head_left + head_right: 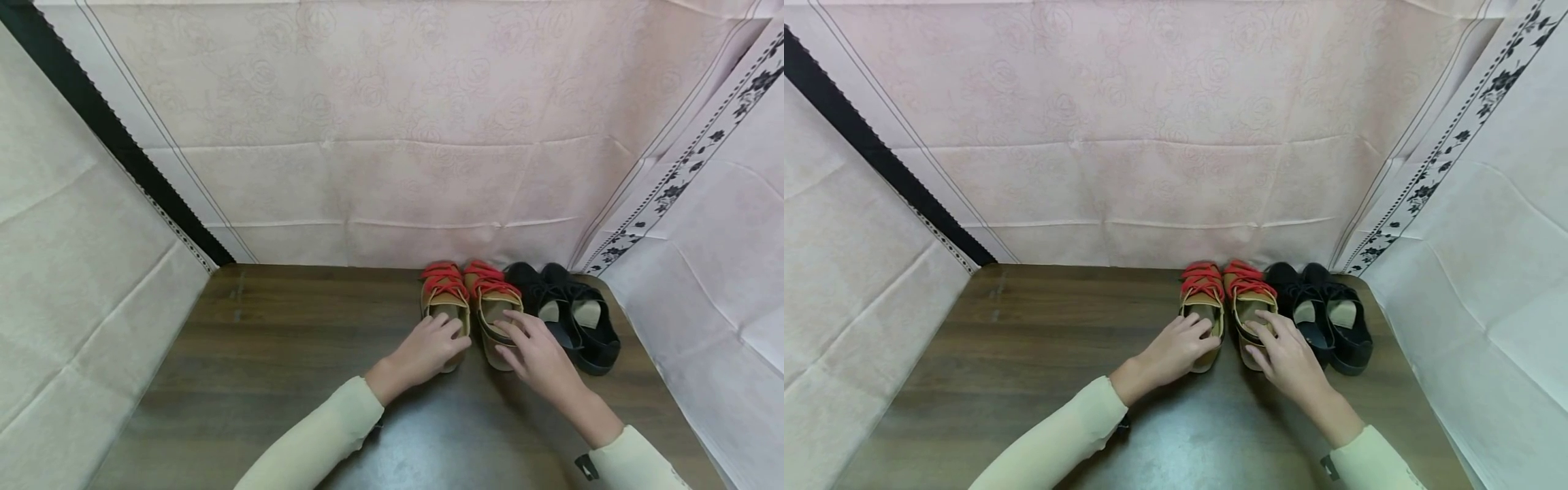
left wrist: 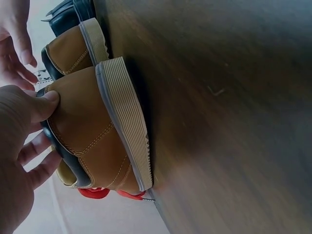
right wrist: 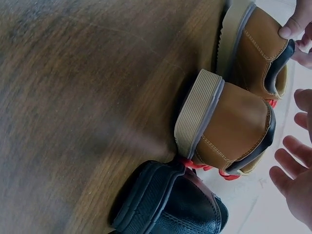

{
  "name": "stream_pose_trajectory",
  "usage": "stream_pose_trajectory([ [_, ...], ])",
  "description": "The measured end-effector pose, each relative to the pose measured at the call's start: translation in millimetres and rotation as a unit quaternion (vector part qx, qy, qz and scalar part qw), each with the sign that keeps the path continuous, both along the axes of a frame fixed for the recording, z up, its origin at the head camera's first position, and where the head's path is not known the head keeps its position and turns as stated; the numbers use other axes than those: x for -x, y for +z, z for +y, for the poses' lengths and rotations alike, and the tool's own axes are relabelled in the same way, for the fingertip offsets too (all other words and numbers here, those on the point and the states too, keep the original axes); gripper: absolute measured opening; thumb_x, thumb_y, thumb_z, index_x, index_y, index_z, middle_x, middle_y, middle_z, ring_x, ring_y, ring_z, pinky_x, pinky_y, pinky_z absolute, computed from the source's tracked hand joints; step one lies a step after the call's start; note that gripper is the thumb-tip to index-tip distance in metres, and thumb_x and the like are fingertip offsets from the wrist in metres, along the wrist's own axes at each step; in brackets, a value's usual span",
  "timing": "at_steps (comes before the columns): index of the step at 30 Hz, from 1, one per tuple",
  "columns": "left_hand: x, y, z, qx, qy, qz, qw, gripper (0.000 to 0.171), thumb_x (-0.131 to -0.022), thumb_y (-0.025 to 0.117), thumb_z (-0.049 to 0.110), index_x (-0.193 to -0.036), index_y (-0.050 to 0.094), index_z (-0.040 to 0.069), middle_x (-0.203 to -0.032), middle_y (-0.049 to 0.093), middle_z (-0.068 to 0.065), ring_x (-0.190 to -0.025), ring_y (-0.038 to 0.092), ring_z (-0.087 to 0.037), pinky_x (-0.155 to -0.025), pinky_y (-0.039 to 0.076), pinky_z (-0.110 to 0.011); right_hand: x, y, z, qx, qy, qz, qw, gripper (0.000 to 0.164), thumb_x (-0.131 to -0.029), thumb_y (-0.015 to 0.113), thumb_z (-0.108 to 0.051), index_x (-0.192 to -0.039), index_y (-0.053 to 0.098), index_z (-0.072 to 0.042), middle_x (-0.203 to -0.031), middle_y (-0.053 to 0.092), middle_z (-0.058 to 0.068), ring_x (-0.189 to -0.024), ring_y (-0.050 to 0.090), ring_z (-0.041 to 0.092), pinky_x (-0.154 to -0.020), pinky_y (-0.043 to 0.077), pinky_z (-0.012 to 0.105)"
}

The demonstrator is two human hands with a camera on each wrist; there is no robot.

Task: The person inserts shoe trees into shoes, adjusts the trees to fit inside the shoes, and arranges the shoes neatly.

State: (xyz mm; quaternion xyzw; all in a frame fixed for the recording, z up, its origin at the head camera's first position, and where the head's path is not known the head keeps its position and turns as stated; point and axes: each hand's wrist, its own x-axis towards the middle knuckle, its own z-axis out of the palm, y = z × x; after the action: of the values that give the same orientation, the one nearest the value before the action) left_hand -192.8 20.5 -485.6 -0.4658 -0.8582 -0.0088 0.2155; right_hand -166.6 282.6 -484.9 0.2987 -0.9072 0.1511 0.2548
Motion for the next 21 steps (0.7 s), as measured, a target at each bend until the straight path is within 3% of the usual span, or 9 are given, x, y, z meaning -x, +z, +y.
stream_pose_trajectory([
  [13, 2.3, 1.8, 10.3, 0.032, 0.005, 0.025, 0.9992, 0.022, -0.102, 0.066, 0.021, -0.123, 0.071, 0.025, -0.119, 0.064, 0.003, -0.103, 0.057, -0.017, -0.08, 0.055, -0.031, -3.7, -1.4, -0.1, 0.006, -0.014, 0.002, 1.0, 0.047, -0.083, 0.085, -0.02, -0.125, 0.069, -0.006, -0.134, 0.062, 0.02, -0.12, 0.059, 0.04, -0.094, 0.052, 0.055],
  [17, 2.0, 6.5, -0.9, -0.004, 0.009, 0.021, 0.9997, 0.019, -0.1, 0.069, 0.033, -0.115, 0.073, 0.021, -0.112, 0.065, 0.003, -0.099, 0.058, -0.016, -0.077, 0.052, -0.028, -4.4, -3.0, 0.5, 0.012, -0.023, 0.003, 1.0, 0.046, -0.084, 0.085, -0.02, -0.126, 0.069, -0.007, -0.134, 0.063, 0.02, -0.12, 0.059, 0.04, -0.092, 0.053, 0.055],
  [21, 3.4, 11.2, -23.5, -0.059, 0.021, 0.007, 0.998, 0.029, -0.099, 0.069, 0.04, -0.114, 0.072, 0.014, -0.112, 0.067, -0.002, -0.103, 0.062, -0.019, -0.081, 0.054, -0.031, -3.6, -2.8, 0.6, 0.022, -0.038, 0.0, 0.999, 0.047, -0.084, 0.086, -0.018, -0.126, 0.069, -0.007, -0.135, 0.062, 0.02, -0.122, 0.058, 0.04, -0.092, 0.053, 0.056],
])
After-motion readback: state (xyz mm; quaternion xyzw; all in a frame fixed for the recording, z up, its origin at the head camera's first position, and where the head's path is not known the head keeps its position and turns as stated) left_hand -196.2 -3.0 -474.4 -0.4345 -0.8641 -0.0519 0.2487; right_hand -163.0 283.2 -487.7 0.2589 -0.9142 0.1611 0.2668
